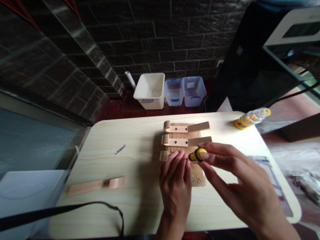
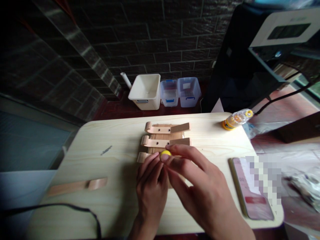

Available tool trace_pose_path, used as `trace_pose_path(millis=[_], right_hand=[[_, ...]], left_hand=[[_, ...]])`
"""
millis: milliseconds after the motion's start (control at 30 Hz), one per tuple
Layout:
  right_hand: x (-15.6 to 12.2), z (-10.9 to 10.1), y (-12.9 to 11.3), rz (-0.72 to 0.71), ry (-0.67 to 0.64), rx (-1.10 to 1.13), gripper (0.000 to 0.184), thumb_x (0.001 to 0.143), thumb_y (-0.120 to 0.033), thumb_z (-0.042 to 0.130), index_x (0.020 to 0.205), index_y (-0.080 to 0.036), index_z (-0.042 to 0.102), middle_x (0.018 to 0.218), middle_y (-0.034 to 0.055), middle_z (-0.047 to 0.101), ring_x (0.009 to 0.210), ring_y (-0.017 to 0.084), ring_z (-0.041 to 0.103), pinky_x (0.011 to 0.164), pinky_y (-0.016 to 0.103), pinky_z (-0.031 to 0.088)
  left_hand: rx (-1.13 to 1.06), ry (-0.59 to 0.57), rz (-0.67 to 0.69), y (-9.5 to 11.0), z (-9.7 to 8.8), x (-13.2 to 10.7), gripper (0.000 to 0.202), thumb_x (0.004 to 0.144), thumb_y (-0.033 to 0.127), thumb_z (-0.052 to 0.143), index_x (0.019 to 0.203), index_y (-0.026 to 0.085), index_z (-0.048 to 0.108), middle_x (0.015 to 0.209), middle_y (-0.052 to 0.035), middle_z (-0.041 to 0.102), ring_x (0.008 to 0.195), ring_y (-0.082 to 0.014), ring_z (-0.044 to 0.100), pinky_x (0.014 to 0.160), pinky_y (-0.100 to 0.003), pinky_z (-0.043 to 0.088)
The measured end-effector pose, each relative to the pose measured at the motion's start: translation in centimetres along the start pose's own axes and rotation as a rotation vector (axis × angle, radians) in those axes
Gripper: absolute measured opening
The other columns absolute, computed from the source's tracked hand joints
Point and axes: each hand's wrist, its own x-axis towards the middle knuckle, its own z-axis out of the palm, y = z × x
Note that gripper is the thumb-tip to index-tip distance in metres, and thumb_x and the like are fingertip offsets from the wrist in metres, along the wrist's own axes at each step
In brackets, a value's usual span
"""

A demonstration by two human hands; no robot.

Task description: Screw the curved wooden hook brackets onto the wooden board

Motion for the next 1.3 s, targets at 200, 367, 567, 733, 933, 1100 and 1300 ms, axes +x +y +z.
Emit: trace_pose_path(millis=[200,367,567,733,933,1100,1300], right_hand=[[0.06,-0.17,-0.07,-0.014,-0.012,-0.006,0.024,0.102,-0.011,0.068,0.121,-0.025,0.069,0.129,0.0044,0.078,0.117,0.011,0.079,0.102,0.013,0.06],[0.18,-0.33,0.01,-0.009,0.006,-0.035,0.02,0.1,-0.01,0.07,0.115,-0.024,0.071,0.119,0.0027,0.08,0.109,0.011,0.081,0.098,0.012,0.061],[-0.06,-0.28,-0.04,0.002,-0.02,0.043,0.022,0.1,-0.012,0.069,0.119,-0.024,0.07,0.133,0.0064,0.078,0.121,0.015,0.079,0.102,0.017,0.062],[-0.05,-0.24,0.15,0.006,-0.011,-0.007,0.025,0.101,-0.009,0.069,0.12,-0.025,0.071,0.121,0.0031,0.079,0.111,0.011,0.08,0.098,0.013,0.061],[-0.1,-0.1,0.12,0.01,-0.02,0.039,0.021,0.101,-0.012,0.069,0.119,-0.024,0.07,0.133,0.0062,0.076,0.123,0.013,0.077,0.104,0.016,0.06],[-0.14,-0.02,0.15,0.007,-0.019,0.005,0.028,0.102,-0.01,0.068,0.124,-0.026,0.069,0.128,0.0043,0.079,0.116,0.013,0.08,0.099,0.016,0.063],[-0.02,0.08,0.18,0.011,0.004,0.006,0.02,0.102,-0.011,0.068,0.117,-0.023,0.071,0.125,0.0071,0.079,0.114,0.016,0.081,0.097,0.018,0.065]], left_hand=[[-0.008,0.007,-0.004,0.06,0.01,0.05,0.018,0.105,0.011,0.063,0.118,0.018,0.073,0.115,-0.0079,0.084,0.119,-0.0246,0.076,0.103,-0.042,0.058],[-0.022,0.006,-0.015,0.13,-0.02,0.19,0.016,0.105,0.015,0.065,0.118,0.019,0.073,0.115,-0.008,0.084,0.118,-0.0245,0.077,0.102,-0.041,0.059],[-0.002,0.013,-0.006,0.19,-0.04,0.19,0.018,0.105,0.011,0.062,0.117,0.019,0.074,0.114,-0.0083,0.084,0.118,-0.0244,0.076,0.103,-0.041,0.056],[-0.009,0.002,-0.017,0.23,-0.01,0.17,0.017,0.104,0.013,0.065,0.117,0.019,0.074,0.115,-0.0076,0.084,0.118,-0.0242,0.076,0.103,-0.041,0.056],[-0.004,0.025,0.003,0.23,-0.01,0.24,0.016,0.105,0.012,0.063,0.115,0.017,0.074,0.114,-0.0095,0.084,0.118,-0.0244,0.076,0.103,-0.04,0.055],[0.003,0.022,-0.014,0.24,0.01,0.22,0.018,0.105,0.013,0.063,0.118,0.018,0.074,0.112,-0.0086,0.084,0.117,-0.0248,0.077,0.101,-0.041,0.057],[0.001,0.01,-0.014,0.18,-0.01,0.17,0.018,0.105,0.013,0.063,0.118,0.019,0.074,0.113,-0.0085,0.084,0.117,-0.0251,0.077,0.1,-0.041,0.058]])
